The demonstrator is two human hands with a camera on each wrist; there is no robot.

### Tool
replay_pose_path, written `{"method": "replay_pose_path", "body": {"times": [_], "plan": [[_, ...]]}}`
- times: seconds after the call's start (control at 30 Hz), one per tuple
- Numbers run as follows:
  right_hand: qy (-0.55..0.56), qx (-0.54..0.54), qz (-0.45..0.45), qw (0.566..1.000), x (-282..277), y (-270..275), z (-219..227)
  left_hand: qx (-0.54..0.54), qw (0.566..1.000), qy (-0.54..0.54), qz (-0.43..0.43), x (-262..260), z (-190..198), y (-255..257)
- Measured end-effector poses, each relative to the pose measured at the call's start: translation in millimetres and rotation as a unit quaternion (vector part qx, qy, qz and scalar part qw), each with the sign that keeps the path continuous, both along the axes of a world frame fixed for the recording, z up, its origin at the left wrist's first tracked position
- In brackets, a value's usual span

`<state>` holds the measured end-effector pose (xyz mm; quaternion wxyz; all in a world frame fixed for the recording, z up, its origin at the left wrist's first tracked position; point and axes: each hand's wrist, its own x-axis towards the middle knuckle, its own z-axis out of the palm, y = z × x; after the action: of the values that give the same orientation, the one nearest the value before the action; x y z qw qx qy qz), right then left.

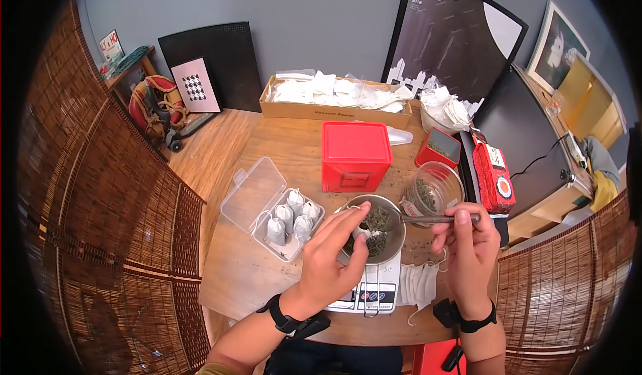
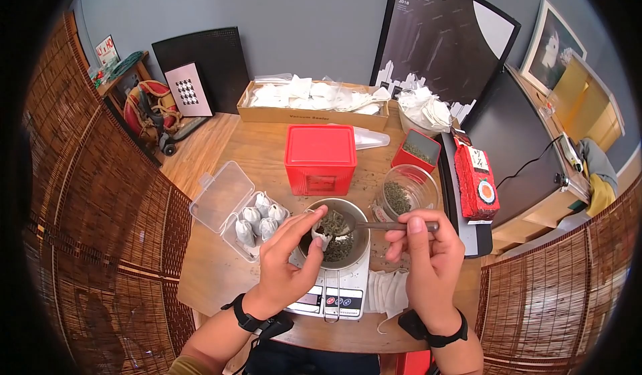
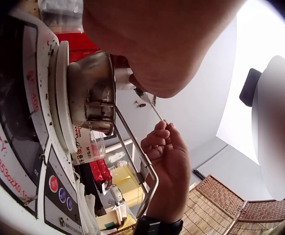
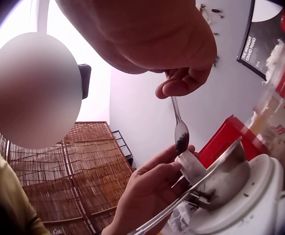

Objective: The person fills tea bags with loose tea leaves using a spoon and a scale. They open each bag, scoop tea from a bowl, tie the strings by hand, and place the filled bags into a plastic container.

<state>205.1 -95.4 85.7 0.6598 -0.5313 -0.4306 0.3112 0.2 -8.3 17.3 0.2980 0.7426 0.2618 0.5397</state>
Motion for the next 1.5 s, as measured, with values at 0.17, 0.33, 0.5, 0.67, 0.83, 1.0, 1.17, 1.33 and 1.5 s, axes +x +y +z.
{"method": "replay_pose_path", "body": {"times": [0.17,0.33,0.5,0.67,0.83,1.0,1.17,1.33,1.5], "plan": [[-0.099,0.021,0.009,0.995,-5.8,-5.1,4.8,0.001,1.000,0.000,0.000,0.4,-0.7,0.3],[-0.158,0.025,0.012,0.987,-9.9,-11.5,7.1,0.001,1.000,0.000,0.003,0.6,-0.2,0.7],[-0.225,0.058,0.017,0.972,-8.5,-16.8,1.5,0.003,1.000,-0.010,0.003,1.6,1.4,1.0],[-0.292,0.103,0.025,0.951,-2.3,-19.1,-4.7,-0.009,1.000,0.002,0.003,0.3,0.9,-0.2],[-0.280,0.032,0.003,0.959,1.9,-11.1,-13.5,-0.007,1.000,0.003,0.004,1.9,-2.2,-0.7],[-0.306,-0.027,-0.001,0.952,5.8,-8.5,-26.3,-0.035,0.999,-0.018,0.025,1.7,-2.3,-2.0],[-0.165,-0.068,0.066,0.982,6.8,-6.0,-35.4,-0.033,0.998,-0.057,0.020,3.0,-10.4,-2.6],[-0.138,-0.064,0.037,0.988,14.7,-8.5,-34.8,-0.043,0.996,-0.072,0.005,0.9,-13.0,-1.4],[-0.097,-0.084,0.009,0.992,17.7,-9.6,-51.1,-0.049,0.997,-0.068,0.001,0.6,-11.7,-1.8]]}}
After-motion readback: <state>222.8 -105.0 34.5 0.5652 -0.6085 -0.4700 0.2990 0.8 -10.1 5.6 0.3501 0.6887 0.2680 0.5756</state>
